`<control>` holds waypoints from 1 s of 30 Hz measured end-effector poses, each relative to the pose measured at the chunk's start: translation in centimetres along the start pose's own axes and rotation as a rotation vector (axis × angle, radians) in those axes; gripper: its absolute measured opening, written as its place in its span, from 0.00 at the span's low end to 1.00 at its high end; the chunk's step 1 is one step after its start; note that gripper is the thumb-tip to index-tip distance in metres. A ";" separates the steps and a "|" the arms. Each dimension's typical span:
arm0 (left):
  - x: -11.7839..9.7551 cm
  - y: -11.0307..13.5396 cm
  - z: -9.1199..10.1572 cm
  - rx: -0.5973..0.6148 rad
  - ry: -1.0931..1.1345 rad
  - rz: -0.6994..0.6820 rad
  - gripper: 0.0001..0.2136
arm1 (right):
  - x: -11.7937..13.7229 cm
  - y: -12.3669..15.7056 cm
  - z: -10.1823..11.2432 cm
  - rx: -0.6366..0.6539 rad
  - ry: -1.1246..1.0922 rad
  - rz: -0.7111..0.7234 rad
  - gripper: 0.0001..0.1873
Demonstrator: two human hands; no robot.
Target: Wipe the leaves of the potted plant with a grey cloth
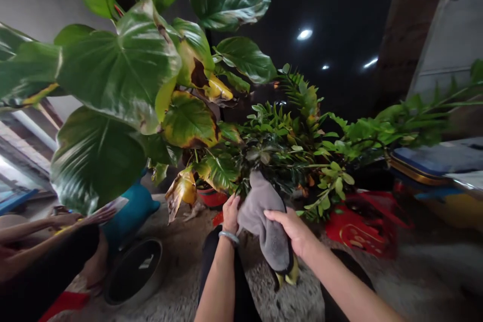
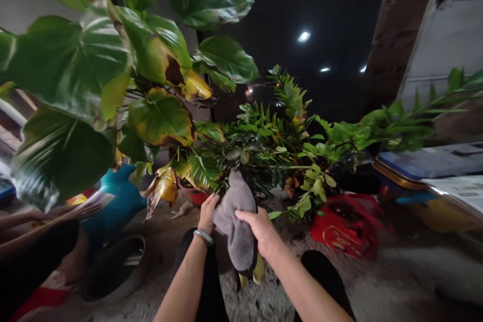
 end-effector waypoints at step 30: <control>-0.2 3.0 -0.6 -0.050 0.152 0.104 0.20 | 7.7 -1.7 4.3 -0.114 -0.507 0.084 0.06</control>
Point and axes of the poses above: each hand's wrist, its own y-axis away from the middle knuckle, its own z-axis out of the back of the hand, x = y × z, the point moved 2 cm from there along -y, towards the middle knuckle, and after that the axes turned 9 degrees about -z, right-handed, at the moved point
